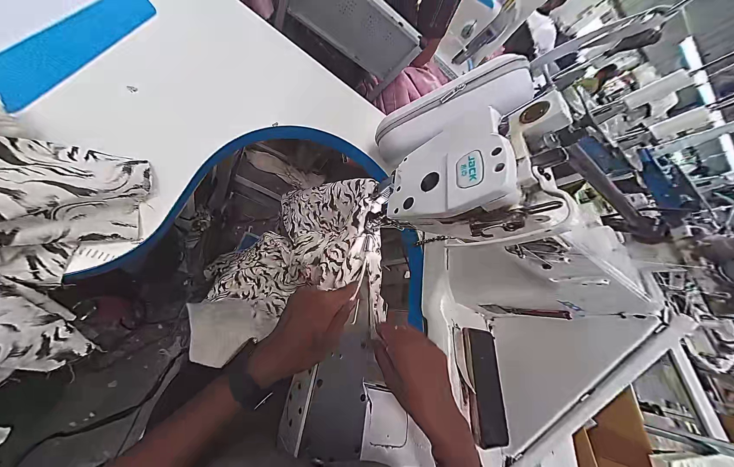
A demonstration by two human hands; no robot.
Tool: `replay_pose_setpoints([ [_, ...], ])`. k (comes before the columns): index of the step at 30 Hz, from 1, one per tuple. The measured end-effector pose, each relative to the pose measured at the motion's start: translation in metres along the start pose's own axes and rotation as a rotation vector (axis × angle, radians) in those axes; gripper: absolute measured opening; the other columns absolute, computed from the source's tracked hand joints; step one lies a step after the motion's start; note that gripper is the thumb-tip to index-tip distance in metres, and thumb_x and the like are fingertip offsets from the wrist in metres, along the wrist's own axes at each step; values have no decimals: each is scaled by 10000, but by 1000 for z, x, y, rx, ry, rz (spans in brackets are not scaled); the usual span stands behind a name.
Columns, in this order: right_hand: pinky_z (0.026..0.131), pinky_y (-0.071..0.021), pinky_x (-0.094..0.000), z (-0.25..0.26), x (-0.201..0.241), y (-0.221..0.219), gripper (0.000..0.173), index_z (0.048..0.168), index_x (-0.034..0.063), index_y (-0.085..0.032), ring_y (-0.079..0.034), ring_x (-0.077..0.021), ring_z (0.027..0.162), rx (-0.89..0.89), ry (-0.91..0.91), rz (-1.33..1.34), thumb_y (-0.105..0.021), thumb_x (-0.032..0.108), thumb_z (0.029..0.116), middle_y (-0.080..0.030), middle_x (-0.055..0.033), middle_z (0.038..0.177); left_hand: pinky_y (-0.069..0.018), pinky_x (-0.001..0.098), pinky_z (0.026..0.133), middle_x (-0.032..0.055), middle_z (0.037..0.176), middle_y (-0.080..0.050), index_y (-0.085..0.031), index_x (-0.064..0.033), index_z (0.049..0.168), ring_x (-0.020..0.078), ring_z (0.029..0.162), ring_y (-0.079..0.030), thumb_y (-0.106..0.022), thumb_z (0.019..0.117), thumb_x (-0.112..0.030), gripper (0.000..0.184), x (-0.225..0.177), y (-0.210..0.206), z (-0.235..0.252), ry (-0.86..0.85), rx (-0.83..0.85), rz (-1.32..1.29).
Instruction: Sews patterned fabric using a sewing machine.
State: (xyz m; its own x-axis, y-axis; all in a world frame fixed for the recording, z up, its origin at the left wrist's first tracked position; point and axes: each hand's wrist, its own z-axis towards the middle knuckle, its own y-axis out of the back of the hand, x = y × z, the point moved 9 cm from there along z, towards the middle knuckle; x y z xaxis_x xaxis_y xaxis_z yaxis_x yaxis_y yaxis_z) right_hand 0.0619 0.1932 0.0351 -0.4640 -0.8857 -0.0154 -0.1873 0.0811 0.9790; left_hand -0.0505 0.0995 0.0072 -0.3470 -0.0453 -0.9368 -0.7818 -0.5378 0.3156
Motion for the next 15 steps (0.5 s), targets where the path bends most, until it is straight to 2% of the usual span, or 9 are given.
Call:
replay_pose_setpoints([
  [2, 749, -507, -631, -17, -38, -44, 225, 997, -53, -728, -688, -461, 867, 300, -116, 115, -669, 156, 939, -702, -251, 869, -484, 469, 617, 146, 666, -625, -640, 29, 1352, 290, 589, -584, -450, 1066, -167, 395, -2, -4, -14, 6, 102, 6],
  [3, 750, -506, -626, -28, -44, -49, 216, 904, -63, -726, -688, -438, 841, 279, -56, 188, -695, 150, 916, -696, -238, 824, -480, 478, 609, 151, 658, -618, -639, 35, 1342, 301, 585, -587, -462, 1065, -163, 384, -6, -7, -21, 2, 154, 19],
  [5, 781, -542, -577, -46, -16, -4, 143, 754, -5, -739, -720, -370, 856, 30, 227, 237, -732, 117, 827, -717, -165, 776, -502, 517, 607, 167, 656, -633, -645, 34, 1329, 339, 597, -629, -483, 1060, -158, 368, -14, -12, -24, -5, 197, 62],
  [7, 878, -524, -462, -65, 34, 42, 177, 757, 44, -742, -710, -295, 875, -77, 389, 238, -661, 98, 905, -716, -109, 752, -487, 489, 532, 130, 585, -599, -709, 22, 1223, 310, 523, -610, -505, 1026, -143, 328, -13, -16, -25, -46, 68, 94],
  [9, 685, -533, -375, -65, 60, 39, 199, 734, 91, -697, -675, -230, 677, -119, 427, 123, -612, 129, 910, -642, -53, 627, -436, 422, 464, 76, 531, -535, -730, -13, 994, 241, 459, -548, -493, 994, -139, 269, -8, -17, -24, -91, -160, 91],
  [10, 531, -512, -382, -59, 61, 31, 197, 731, 83, -671, -645, -234, 552, -116, 402, 89, -602, 144, 905, -591, -56, 562, -434, 399, 455, 67, 532, -541, -745, -11, 995, 218, 453, -540, -488, 989, -138, 287, -6, -15, -20, -115, -246, 75],
  [11, 451, -489, -417, -52, 58, 29, 212, 745, 53, -670, -631, -263, 489, -96, 352, 89, -604, 146, 923, -574, -82, 531, -445, 389, 460, 66, 541, -558, -758, -1, 1038, 209, 459, -546, -486, 996, -140, 308, -3, -11, -13, -133, -295, 58],
  [13, 404, -449, -427, -47, 49, 37, 285, 748, 48, -671, -612, -267, 450, -87, 270, 64, -580, 213, 962, -566, -87, 512, -476, 400, 491, 81, 569, -585, -741, 14, 1093, 221, 489, -575, -479, 1023, -149, 317, 0, -10, -7, -121, -274, 38],
  [15, 439, -461, -425, -49, 42, 43, 311, 725, 53, -687, -626, -263, 492, -66, 243, 44, -609, 258, 945, -585, -88, 542, -482, 418, 507, 92, 573, -588, -724, 29, 1189, 242, 494, -578, -483, 1032, -154, 341, -4, -11, -7, -93, -187, 40],
])
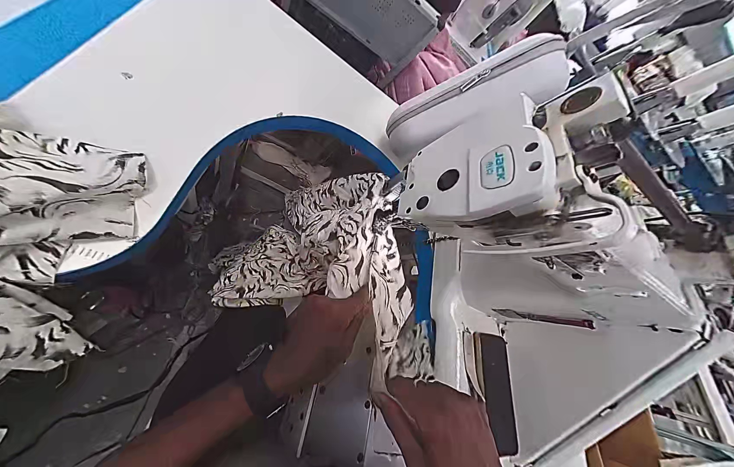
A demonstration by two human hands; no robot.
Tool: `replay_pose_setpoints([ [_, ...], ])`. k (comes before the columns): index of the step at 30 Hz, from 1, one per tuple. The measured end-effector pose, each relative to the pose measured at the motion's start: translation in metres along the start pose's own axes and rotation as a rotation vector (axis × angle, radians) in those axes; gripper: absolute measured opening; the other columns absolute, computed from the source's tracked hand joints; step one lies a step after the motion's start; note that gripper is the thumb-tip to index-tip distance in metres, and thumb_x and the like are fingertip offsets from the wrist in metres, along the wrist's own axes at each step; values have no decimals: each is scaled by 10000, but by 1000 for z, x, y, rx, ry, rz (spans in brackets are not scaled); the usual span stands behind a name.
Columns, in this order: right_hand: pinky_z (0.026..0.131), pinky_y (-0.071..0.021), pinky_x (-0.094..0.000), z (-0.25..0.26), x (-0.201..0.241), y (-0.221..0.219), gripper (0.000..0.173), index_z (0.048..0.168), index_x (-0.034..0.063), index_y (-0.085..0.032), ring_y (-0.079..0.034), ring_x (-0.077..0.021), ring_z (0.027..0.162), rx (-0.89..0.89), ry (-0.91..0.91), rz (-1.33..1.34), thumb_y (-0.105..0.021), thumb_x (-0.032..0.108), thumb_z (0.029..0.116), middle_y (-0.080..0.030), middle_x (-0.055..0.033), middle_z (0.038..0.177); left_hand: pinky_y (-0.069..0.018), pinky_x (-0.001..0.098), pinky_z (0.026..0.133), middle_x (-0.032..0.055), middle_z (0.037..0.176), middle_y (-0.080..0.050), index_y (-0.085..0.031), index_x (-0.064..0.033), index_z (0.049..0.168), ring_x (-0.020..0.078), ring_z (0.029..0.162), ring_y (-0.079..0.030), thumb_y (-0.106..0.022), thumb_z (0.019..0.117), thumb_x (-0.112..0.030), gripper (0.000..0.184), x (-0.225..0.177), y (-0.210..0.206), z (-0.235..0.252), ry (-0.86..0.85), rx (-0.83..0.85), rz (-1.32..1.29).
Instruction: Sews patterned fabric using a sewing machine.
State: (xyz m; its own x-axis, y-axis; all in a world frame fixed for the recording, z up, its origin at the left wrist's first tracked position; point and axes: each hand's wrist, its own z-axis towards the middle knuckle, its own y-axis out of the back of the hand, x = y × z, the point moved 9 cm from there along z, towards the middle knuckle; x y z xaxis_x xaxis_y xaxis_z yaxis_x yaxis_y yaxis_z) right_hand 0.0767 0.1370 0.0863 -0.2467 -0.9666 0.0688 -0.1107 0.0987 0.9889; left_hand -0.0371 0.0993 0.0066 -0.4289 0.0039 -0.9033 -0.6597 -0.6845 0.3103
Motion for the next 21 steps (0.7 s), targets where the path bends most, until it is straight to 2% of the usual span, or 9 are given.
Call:
replay_pose_setpoints([
  [3, 560, -513, -471, 8, -5, -6, 266, 722, 25, -686, -662, -306, 589, 47, -19, 34, -655, 206, 915, -624, -122, 610, -461, 445, 498, 101, 550, -563, -703, 20, 1259, 277, 483, -563, -487, 1028, -163, 365, -3, 4, 2, 11, 102, 26],
  [5, 478, -479, -440, 10, -3, -9, 297, 708, 32, -659, -628, -290, 514, 15, -19, 13, -627, 227, 930, -569, -106, 543, -463, 455, 499, 108, 550, -556, -685, 21, 1258, 297, 494, -578, -481, 1035, -164, 354, -5, -2, -2, 2, 201, 43],
  [7, 471, -473, -420, 13, -1, -8, 317, 678, 47, -647, -624, -273, 500, -28, 5, -34, -619, 247, 922, -556, -90, 523, -470, 471, 524, 121, 568, -560, -659, 23, 1268, 322, 525, -597, -476, 1048, -169, 345, -5, -6, -2, 0, 306, 61],
  [10, 641, -547, -432, 21, -2, -10, 288, 721, 58, -661, -644, -252, 547, -33, 41, -53, -614, 249, 932, -579, -73, 555, -484, 512, 602, 157, 609, -587, -628, 43, 1307, 356, 585, -616, -481, 1058, -165, 356, -3, -5, 3, 15, 401, 20],
  [12, 446, -463, -412, 21, -3, -17, 273, 728, 53, -653, -604, -263, 460, -14, 34, -63, -616, 251, 911, -532, -69, 505, -491, 525, 619, 174, 638, -613, -596, 53, 1370, 364, 599, -625, -499, 1053, -171, 400, 0, -3, 5, 21, 393, 6],
  [14, 400, -421, -413, 20, -6, -19, 298, 692, 51, -635, -592, -271, 448, 1, 21, -44, -633, 268, 896, -517, -77, 501, -501, 540, 669, 193, 695, -651, -576, 44, 1405, 376, 650, -645, -528, 1043, -178, 427, 4, -3, 10, 46, 382, -18],
  [16, 418, -416, -384, 18, -7, -14, 346, 662, 57, -616, -570, -242, 464, -52, 41, 8, -616, 300, 909, -504, -71, 518, -516, 542, 690, 196, 729, -675, -594, 41, 1391, 372, 678, -665, -543, 1030, -169, 421, 6, -2, 13, 55, 337, -44],
  [19, 414, -386, -336, 21, -6, -9, 337, 699, 65, -602, -526, -206, 460, -137, 56, 22, -549, 286, 949, -484, -55, 537, -509, 518, 662, 181, 699, -672, -694, 46, 1241, 343, 646, -661, -523, 1023, -146, 338, 6, 1, 16, 47, 224, -61],
  [21, 438, -464, -430, 22, -6, -19, 231, 770, 28, -672, -618, -284, 504, -2, 12, 17, -617, 211, 900, -568, -105, 586, -504, 505, 677, 173, 695, -666, -720, 51, 1152, 329, 651, -655, -497, 1037, -146, 319, 5, 0, 18, 51, 206, -66],
])
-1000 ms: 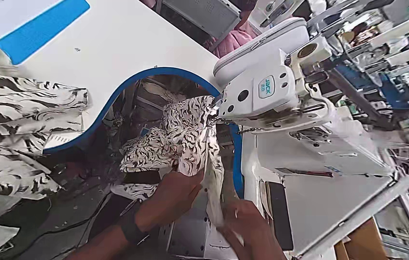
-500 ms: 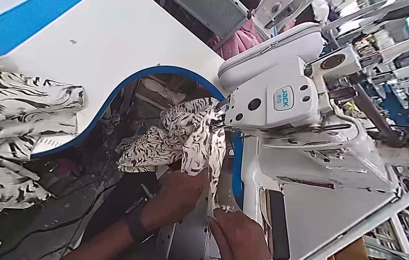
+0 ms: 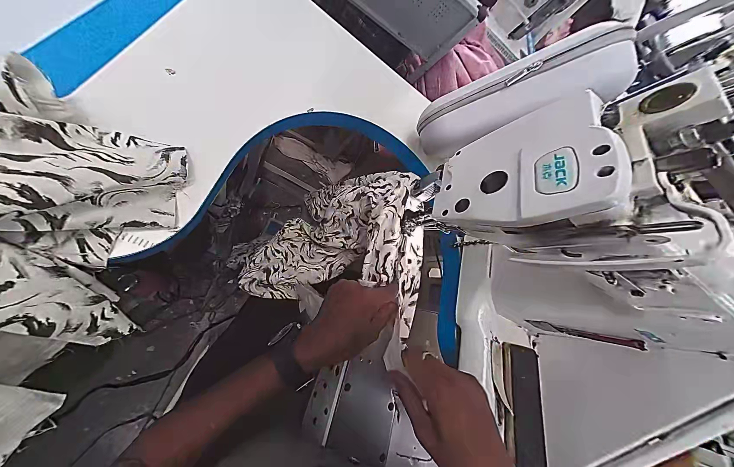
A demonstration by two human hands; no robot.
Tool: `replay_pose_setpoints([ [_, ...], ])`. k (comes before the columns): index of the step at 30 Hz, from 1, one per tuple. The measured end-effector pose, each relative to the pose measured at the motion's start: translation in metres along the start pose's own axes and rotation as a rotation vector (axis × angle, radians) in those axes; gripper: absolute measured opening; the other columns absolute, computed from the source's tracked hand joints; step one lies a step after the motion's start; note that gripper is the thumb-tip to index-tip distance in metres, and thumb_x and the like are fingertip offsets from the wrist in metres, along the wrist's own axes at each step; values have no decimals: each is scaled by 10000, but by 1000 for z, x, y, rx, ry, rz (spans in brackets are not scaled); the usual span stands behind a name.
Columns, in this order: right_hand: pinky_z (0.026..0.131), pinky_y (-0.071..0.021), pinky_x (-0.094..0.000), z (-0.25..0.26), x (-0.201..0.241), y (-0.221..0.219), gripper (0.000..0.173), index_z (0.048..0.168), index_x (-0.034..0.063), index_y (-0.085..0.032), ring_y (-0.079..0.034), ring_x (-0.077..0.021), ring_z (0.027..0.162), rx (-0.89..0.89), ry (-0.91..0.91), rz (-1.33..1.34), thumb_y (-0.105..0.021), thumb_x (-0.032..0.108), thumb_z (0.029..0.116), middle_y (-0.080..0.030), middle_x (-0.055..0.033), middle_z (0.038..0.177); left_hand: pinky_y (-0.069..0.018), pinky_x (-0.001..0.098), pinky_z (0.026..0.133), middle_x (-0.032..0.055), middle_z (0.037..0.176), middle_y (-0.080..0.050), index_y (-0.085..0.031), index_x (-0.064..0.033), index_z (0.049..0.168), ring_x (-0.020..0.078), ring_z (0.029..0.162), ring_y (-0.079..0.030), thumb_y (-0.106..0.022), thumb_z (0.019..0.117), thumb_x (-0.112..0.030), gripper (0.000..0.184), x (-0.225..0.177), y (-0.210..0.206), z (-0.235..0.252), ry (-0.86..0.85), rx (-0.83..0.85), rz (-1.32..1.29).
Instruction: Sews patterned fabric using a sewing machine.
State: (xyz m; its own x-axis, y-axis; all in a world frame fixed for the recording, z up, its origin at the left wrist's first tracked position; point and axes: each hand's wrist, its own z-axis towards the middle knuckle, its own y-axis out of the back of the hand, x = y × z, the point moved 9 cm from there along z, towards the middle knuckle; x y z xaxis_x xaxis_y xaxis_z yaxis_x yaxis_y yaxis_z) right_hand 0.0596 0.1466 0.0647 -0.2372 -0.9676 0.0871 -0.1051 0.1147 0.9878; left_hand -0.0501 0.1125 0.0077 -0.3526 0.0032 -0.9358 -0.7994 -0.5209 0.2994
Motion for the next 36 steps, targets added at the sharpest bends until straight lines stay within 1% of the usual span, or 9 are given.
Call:
replay_pose_setpoints([
  [2, 487, -495, -493, 1, -1, -8, 172, 806, 8, -694, -660, -343, 578, 106, -49, 23, -673, 164, 876, -618, -146, 660, -490, 481, 635, 150, 656, -635, -728, 43, 1097, 306, 608, -629, -484, 1051, -158, 319, 0, 1, 1, -14, -19, 14],
  [6, 477, -470, -367, 5, 4, 5, 251, 788, 68, -675, -613, -236, 560, -68, 65, 5, -585, 252, 933, -601, -78, 660, -450, 454, 558, 130, 579, -557, -701, 35, 948, 293, 538, -580, -485, 1031, -129, 283, 1, 1, -2, -31, -72, 30],
  [10, 524, -519, -518, 3, 4, -7, 133, 865, -1, -697, -677, -360, 598, 164, -22, 2, -663, 122, 903, -634, -147, 647, -489, 501, 609, 157, 632, -618, -708, 21, 1215, 335, 594, -624, -478, 1051, -144, 327, 0, 7, -2, -3, -32, 50],
  [15, 601, -510, -285, 0, 16, 46, 210, 905, 2, -744, -645, -203, 650, -282, -22, 88, -627, 167, 958, -679, -118, 721, -470, 485, 536, 131, 579, -572, -716, 14, 1060, 320, 536, -606, -489, 1027, -126, 269, -5, 3, -4, -48, -77, 66],
  [19, 719, -481, -133, -2, 6, 37, 184, 930, 3, -767, -632, -63, 774, -384, -87, 284, -674, 161, 922, -693, -103, 803, -481, 482, 511, 123, 596, -594, -726, -5, 1008, 320, 550, -635, -508, 1006, -101, 239, -8, 5, -10, -62, -126, 174],
  [25, 577, -444, -186, -3, 15, 31, 187, 881, 56, -762, -588, -108, 608, -571, -29, 72, -620, 172, 917, -635, -68, 649, -486, 433, 507, 107, 638, -621, -700, -23, 811, 281, 591, -658, -558, 930, -70, 191, -16, 14, 0, -155, -220, 267],
  [31, 613, -461, -214, 13, 8, 20, 225, 857, 70, -786, -598, -153, 655, -721, 24, -46, -592, 178, 896, -627, -89, 691, -532, 447, 653, 145, 785, -651, -752, -19, 814, 328, 761, -666, -645, 863, -51, 122, -18, 19, 17, -143, -358, 354],
  [34, 843, -468, -101, 19, -23, 20, 150, 869, 46, -767, -596, -38, 943, -739, -66, 278, -648, 134, 892, -630, -102, 951, -551, 537, 779, 172, 926, -703, -766, -18, 917, 369, 929, -685, -643, 897, -125, 164, 9, 35, 24, 39, -257, 209],
  [36, 800, -517, -72, 15, -50, 21, 98, 867, -8, -762, -627, 46, 909, -755, -137, 556, -685, 53, 859, -664, -45, 956, -494, 564, 888, 171, 1020, -705, -770, -19, 967, 358, 1042, -643, -679, 929, -167, 178, 39, 56, 30, 108, -109, 73],
])
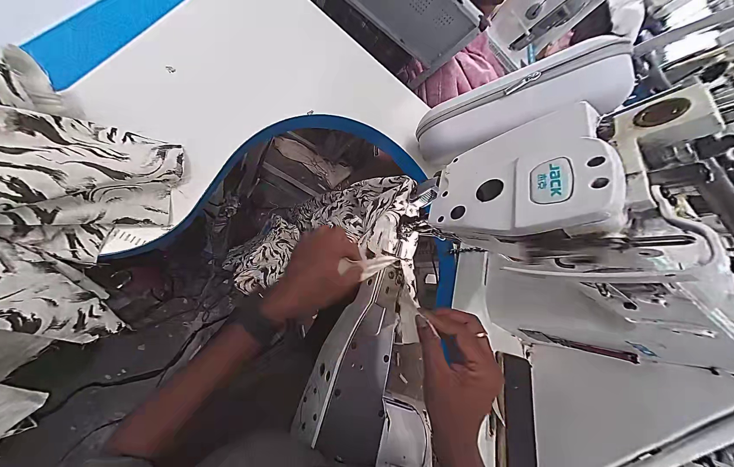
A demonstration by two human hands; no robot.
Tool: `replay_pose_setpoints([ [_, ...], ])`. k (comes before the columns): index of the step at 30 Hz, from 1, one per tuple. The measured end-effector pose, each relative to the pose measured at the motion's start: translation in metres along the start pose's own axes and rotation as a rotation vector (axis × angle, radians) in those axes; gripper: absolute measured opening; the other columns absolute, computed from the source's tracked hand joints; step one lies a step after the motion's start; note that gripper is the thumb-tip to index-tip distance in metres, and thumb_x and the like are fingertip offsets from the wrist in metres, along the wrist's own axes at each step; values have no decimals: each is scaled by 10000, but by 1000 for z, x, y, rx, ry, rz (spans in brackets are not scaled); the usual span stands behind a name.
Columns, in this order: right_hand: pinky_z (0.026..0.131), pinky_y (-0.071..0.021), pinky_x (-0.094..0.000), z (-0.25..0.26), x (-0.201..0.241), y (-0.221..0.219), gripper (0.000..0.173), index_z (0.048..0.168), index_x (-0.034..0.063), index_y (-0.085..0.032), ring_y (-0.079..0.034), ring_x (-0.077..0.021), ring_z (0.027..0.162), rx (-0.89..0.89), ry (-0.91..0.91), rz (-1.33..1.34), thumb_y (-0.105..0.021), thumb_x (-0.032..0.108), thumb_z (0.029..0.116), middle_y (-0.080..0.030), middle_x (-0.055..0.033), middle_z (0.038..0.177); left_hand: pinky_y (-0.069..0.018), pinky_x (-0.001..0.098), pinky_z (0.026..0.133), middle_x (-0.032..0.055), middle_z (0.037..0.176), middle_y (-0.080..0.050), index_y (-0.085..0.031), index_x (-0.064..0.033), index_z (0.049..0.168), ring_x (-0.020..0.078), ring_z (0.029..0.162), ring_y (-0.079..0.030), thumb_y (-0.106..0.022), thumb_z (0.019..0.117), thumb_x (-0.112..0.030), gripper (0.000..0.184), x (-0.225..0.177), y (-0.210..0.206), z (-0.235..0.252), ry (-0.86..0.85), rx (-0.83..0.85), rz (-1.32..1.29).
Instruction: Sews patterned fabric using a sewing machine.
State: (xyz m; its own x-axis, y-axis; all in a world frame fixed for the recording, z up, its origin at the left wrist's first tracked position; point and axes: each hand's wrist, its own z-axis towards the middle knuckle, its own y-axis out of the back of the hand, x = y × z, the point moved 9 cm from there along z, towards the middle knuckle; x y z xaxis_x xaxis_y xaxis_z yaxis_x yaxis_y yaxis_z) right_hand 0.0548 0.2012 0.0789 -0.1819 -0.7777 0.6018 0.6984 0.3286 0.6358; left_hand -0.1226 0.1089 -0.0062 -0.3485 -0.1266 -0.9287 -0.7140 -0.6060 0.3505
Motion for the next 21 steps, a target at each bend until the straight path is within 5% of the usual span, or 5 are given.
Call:
replay_pose_setpoints([
  [2, 779, -537, -85, -4, -13, 6, 94, 899, -14, -760, -644, 53, 873, -3, -90, 117, -682, 17, 858, -697, -7, 931, -502, 511, 902, 127, 1034, -711, -770, -51, 928, 304, 1045, -635, -707, 909, -140, 110, 4, 14, 8, -120, 39, 24],
  [5, 808, -503, -69, -2, 1, 6, 109, 896, 6, -773, -630, 40, 910, -46, 76, -9, -681, 53, 862, -672, -46, 919, -563, 457, 713, 118, 815, -713, -762, -22, 905, 287, 803, -700, -660, 883, -41, 106, -57, 2, -13, -386, -55, 160],
  [12, 823, -548, -178, -19, 19, -28, 166, 791, 45, -741, -725, -137, 900, -48, 342, -270, -640, 58, 923, -766, -137, 922, -464, 284, 525, 77, 632, -574, -719, -9, 791, 173, 555, -566, -597, 905, -56, 173, -40, -51, -48, -234, -366, 23],
  [17, 888, -555, -243, -7, 15, -40, 202, 848, 8, -737, -753, -214, 996, -60, 295, -369, -566, 59, 942, -779, -178, 1026, -502, 336, 546, 94, 665, -601, -715, -30, 738, 234, 616, -622, -655, 881, -83, 163, -48, -41, -23, -340, -463, 205],
  [21, 961, -547, -329, -1, 5, -50, 219, 928, -15, -725, -715, -294, 1116, 3, 246, -444, -520, 63, 941, -748, -202, 1140, -591, 361, 748, 119, 982, -738, -747, -55, 836, 282, 939, -712, -649, 909, -89, 126, -49, -47, -8, -380, -435, 298],
])
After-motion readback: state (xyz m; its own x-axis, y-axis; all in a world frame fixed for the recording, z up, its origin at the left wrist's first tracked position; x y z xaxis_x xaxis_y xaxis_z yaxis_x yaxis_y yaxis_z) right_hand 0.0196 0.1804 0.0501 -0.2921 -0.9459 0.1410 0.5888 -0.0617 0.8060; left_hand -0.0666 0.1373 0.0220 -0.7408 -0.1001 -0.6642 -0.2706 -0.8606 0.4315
